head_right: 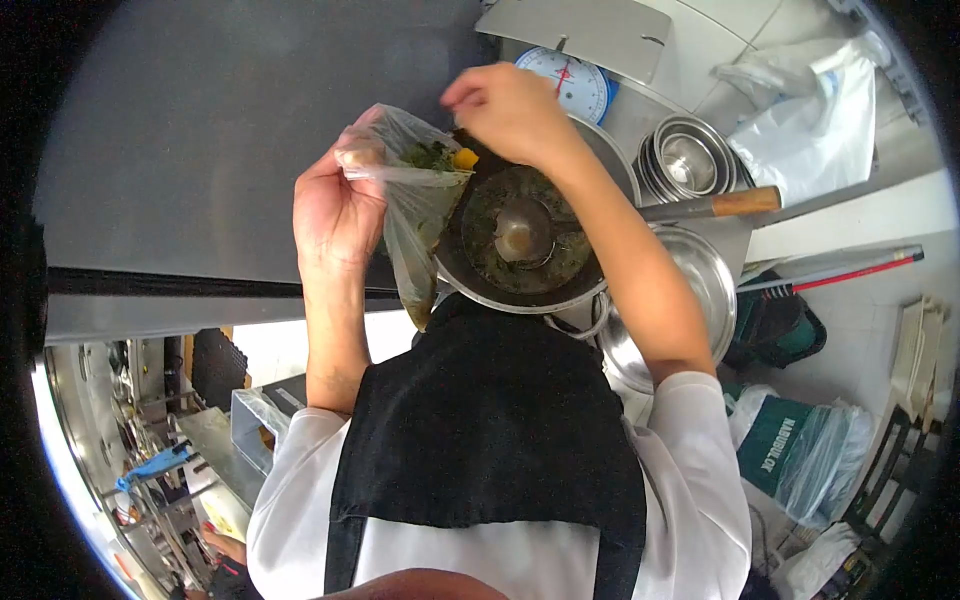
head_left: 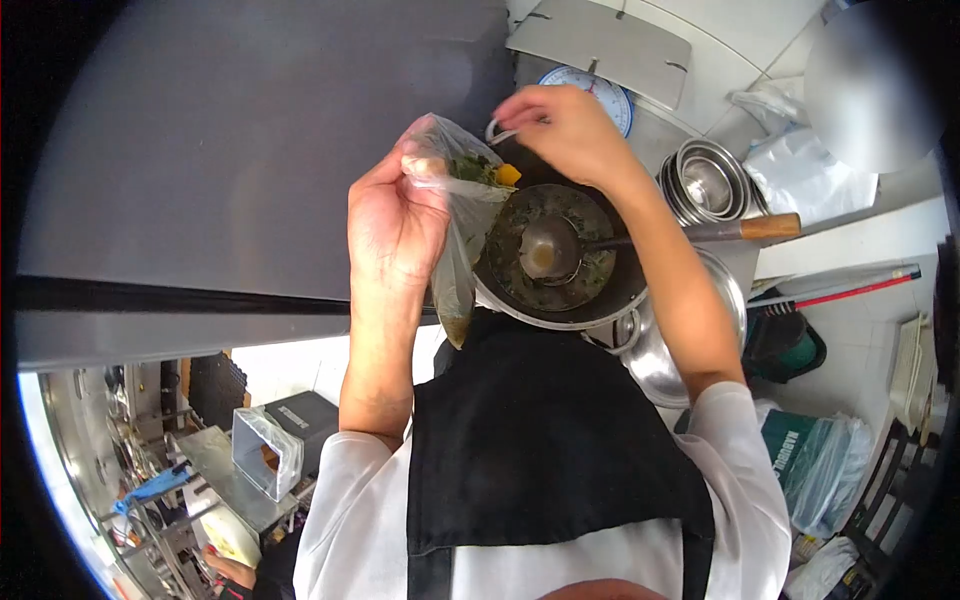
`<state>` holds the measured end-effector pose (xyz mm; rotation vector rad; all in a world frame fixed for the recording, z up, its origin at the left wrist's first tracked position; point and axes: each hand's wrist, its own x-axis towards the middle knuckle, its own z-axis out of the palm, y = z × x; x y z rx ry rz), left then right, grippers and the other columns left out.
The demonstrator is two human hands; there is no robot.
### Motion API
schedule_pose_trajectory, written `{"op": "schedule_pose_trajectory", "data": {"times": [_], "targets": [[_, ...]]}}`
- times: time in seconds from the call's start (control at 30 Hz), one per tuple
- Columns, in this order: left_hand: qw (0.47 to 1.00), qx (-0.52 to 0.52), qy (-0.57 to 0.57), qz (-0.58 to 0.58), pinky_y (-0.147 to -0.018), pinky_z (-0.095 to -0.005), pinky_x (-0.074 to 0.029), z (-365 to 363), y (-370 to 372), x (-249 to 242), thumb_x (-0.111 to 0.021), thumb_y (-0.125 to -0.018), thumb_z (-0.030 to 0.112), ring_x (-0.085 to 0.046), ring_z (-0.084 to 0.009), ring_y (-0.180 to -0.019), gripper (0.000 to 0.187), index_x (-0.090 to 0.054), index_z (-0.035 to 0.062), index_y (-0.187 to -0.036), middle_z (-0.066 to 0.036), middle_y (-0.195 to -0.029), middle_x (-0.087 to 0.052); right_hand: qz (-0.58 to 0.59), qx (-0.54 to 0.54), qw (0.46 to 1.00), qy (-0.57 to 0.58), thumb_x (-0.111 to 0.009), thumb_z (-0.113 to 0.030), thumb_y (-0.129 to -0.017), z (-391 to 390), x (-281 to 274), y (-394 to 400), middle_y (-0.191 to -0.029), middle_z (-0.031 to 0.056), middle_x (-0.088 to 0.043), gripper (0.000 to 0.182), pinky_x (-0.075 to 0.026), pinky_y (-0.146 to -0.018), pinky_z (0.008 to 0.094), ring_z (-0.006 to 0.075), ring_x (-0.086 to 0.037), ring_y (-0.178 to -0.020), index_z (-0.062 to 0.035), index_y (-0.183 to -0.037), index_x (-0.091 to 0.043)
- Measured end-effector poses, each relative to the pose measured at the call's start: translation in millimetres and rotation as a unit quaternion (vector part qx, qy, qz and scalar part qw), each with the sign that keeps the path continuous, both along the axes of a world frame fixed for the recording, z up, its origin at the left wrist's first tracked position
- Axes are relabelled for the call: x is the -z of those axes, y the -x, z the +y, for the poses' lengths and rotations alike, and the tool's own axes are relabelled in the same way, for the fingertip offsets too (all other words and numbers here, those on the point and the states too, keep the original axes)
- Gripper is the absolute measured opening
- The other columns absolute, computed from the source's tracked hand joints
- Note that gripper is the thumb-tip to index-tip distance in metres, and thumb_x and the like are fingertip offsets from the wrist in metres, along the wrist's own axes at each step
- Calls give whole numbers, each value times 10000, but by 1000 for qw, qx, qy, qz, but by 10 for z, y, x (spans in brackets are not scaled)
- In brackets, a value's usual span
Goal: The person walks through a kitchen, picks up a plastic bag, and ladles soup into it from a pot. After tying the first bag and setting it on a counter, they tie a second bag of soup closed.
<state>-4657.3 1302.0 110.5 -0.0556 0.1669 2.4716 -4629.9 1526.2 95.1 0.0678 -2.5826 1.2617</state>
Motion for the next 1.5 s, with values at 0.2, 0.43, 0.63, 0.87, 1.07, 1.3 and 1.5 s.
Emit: {"op": "schedule_pose_trajectory", "data": {"times": [0.2,0.43,0.63,0.87,1.07,1.3,1.5], "targets": [[999,-28,27,-7,-762,-273,-590,24,-23,-21,-418,-1035,24,-639,-173,-873,338,-426,-166,-1314,-162,-1025,-595,-231,-18,928,293,-638,-43,-881,34,964,-100,-921,75,-746,212,-509,-830,290,149,-676,-879,12,-1065,-729],[1000,0,-3,3,-761,-270,-591,16,4,-15,-417,-1033,14,-644,-181,-858,335,-422,-167,-1315,-180,-1041,-603,-103,30,963,249,-717,-224,-925,-113,539,-197,-916,49,-719,254,-485,-804,265,105,-621,-859,13,-1017,-731],[1000,-20,2,-23,-727,-283,-595,-20,-45,-78,-425,-1021,-16,-646,-187,-829,339,-413,-174,-1321,-180,-1018,-602,-234,35,943,235,-739,-304,-888,-138,723,-247,-782,49,-667,353,-440,-654,252,105,-566,-721,48,-888,-718],[999,5,-19,-29,-648,-277,-541,-201,-31,-108,-431,-1033,36,-570,-151,-728,383,-370,-154,-1360,-102,-871,-556,-151,-40,901,405,-735,-195,-877,-235,591,-280,-792,46,-669,235,-462,-719,260,110,-580,-755,40,-879,-721],[994,9,54,-91,-475,-232,-405,-375,-185,-253,-479,-1038,83,-441,-103,-570,311,-479,-138,-1257,-10,-696,-430,-102,-52,830,546,-690,-115,-899,-394,543,-436,-853,58,-692,183,-467,-750,269,111,-592,-778,50,-972,-723],[998,50,-3,-36,-407,-260,-354,-668,-36,-173,-408,-1066,124,-392,-98,-491,296,-508,-133,-1173,-4,-620,-381,-29,90,919,384,-625,-177,-985,-188,210,-1142,-942,75,-707,226,-503,-778,263,120,-633,-833,19,-1065,-705],[993,71,-86,-36,-455,-284,-394,-574,-40,-367,-329,-1084,200,-437,-138,-513,345,-461,-117,-1126,-37,-635,-415,197,411,853,256,-620,-211,-990,768,400,-2436,-1060,104,-699,354,-528,-828,293,166,-669,-913,16,-1262,-628]]}}
